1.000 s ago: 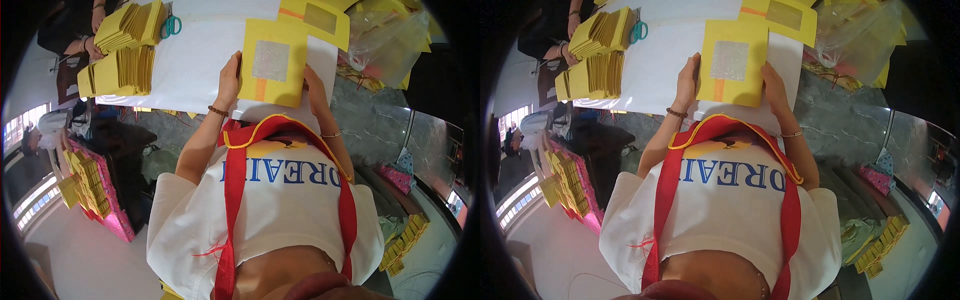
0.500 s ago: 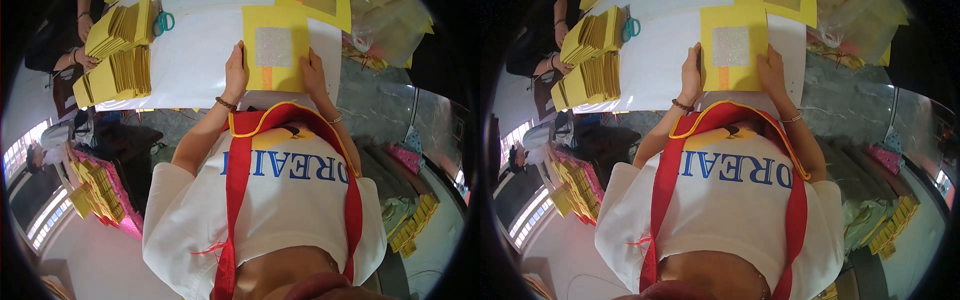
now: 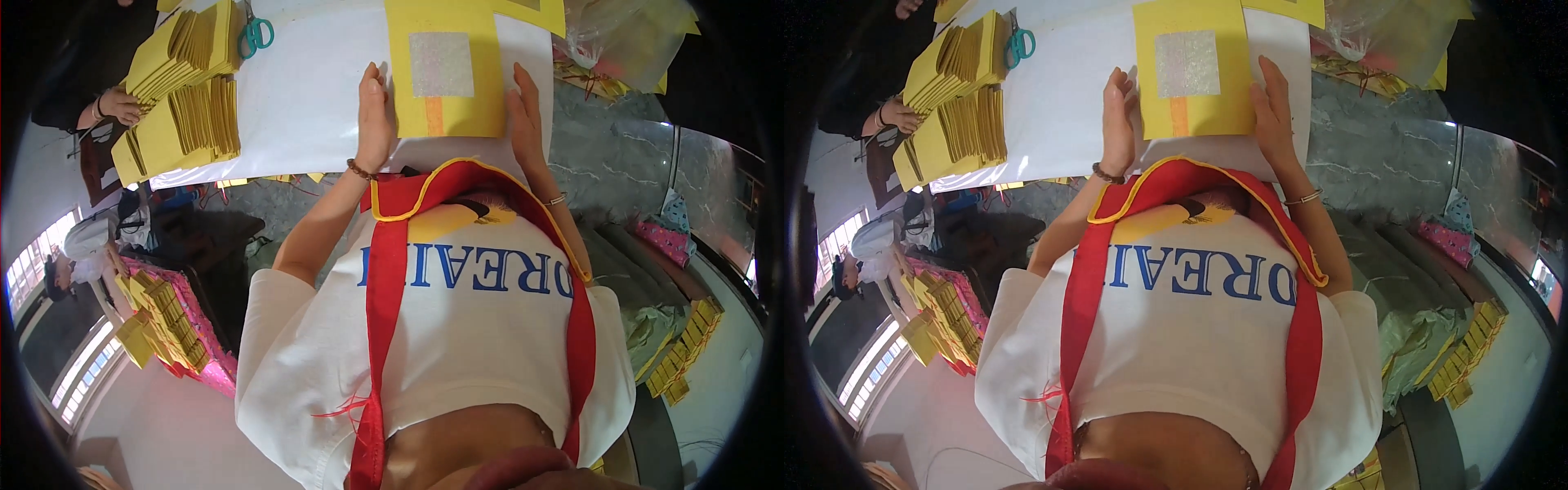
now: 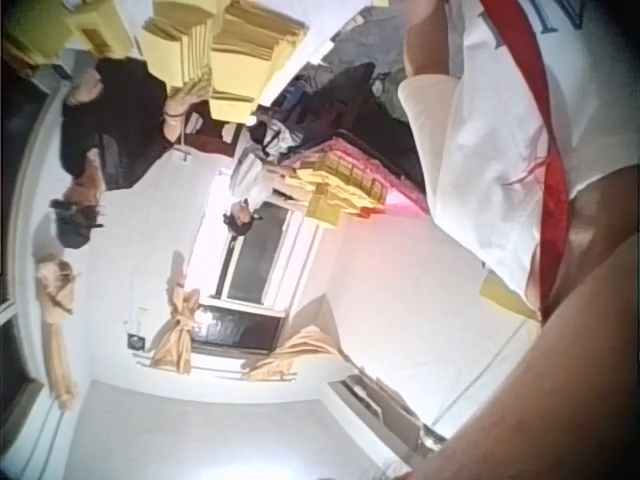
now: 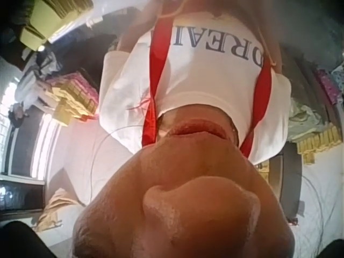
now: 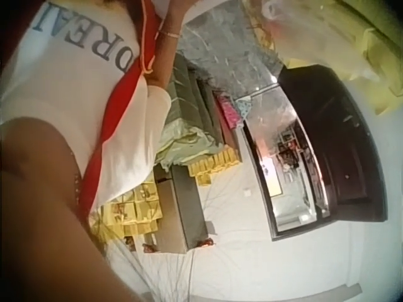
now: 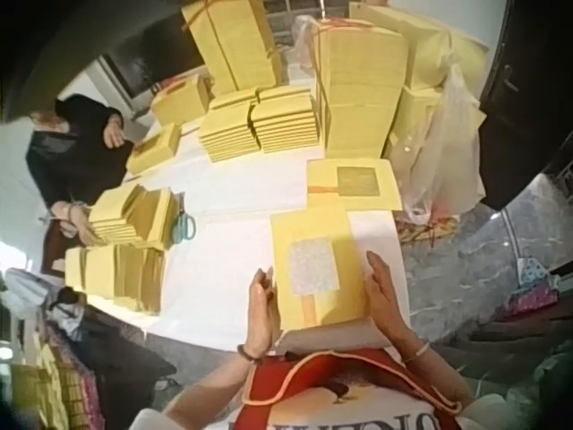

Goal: Folding and stacking yellow paper sheets in organized piles.

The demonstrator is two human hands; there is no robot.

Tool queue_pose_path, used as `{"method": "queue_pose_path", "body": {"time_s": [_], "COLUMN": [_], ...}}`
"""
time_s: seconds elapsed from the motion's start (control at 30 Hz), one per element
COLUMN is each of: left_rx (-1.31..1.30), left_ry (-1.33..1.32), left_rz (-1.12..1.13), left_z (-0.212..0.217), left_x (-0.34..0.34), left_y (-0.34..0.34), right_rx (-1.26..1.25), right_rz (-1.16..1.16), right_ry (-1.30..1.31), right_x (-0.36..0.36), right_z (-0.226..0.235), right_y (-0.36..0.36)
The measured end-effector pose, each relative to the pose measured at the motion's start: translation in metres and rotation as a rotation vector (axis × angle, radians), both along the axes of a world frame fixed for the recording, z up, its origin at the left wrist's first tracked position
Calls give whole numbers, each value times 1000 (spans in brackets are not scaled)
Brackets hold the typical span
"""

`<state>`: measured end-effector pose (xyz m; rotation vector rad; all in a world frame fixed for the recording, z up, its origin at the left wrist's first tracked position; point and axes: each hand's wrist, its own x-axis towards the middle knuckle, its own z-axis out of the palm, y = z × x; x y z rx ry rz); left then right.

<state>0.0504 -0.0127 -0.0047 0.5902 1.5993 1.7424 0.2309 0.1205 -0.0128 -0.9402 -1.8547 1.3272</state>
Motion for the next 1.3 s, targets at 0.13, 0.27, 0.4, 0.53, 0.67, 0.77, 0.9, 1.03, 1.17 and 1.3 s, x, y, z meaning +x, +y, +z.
{"method": "queue_pose_path", "body": {"time_s": [0.13,0.27,0.4,0.53,0.67,0.77,0.9,1.03,1.17,1.3], "left_rx": [24,74,1,-22,-32,-47,-51,-22,73,124], "left_ry": [-4,-27,1100,1393,1419,1459,1463,1441,1403,1128], "left_rz": [46,10,-276,-523,-576,-581,-602,-620,-631,-704], "left_z": [-13,-13,11,17,7,10,15,14,16,22], "left_x": [10,7,-5,-12,-19,-19,-23,-23,-25,-31], "left_y": [7,5,-5,-7,-7,-7,-8,-8,-5,-1], "right_rx": [-46,-13,12,84,-35,2,28,450,450,431], "right_rz": [51,90,108,201,157,108,113,237,285,307], "right_ry": [72,66,58,-21,29,104,105,-197,-245,-239], "right_x": [-1,2,6,11,8,11,13,19,25,24], "right_z": [-1,1,3,9,8,-1,1,-4,-10,-3], "right_y": [0,0,-3,-5,-9,-7,-11,-9,-7,-6]}}
